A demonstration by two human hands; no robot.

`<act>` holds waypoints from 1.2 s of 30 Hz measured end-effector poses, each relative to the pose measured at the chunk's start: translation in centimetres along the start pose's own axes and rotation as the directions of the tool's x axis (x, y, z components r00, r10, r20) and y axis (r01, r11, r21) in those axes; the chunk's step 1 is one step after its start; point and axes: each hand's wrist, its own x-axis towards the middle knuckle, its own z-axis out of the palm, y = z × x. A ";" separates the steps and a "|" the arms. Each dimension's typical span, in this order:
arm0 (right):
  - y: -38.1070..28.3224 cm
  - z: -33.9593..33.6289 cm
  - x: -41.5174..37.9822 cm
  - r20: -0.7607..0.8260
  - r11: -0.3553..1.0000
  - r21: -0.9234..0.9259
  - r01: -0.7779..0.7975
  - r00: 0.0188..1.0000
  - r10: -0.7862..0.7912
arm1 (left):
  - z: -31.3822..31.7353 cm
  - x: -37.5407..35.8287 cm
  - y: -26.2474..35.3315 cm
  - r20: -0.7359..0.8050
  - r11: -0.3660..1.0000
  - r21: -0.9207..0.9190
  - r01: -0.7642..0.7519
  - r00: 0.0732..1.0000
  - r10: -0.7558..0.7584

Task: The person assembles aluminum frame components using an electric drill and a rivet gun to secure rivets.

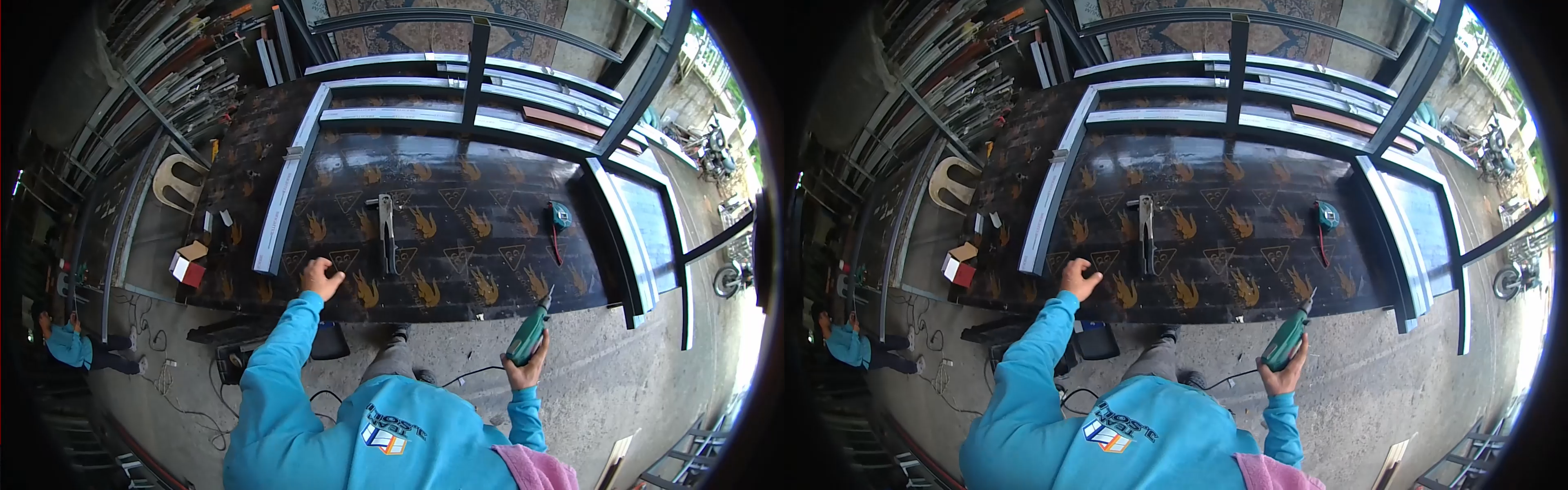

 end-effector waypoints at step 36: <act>-2.8 9.1 20.7 0.127 0.911 -0.400 0.104 0.990 -0.058 | -0.8 24.6 -2.3 0.160 0.958 -0.143 -0.249 0.949 0.271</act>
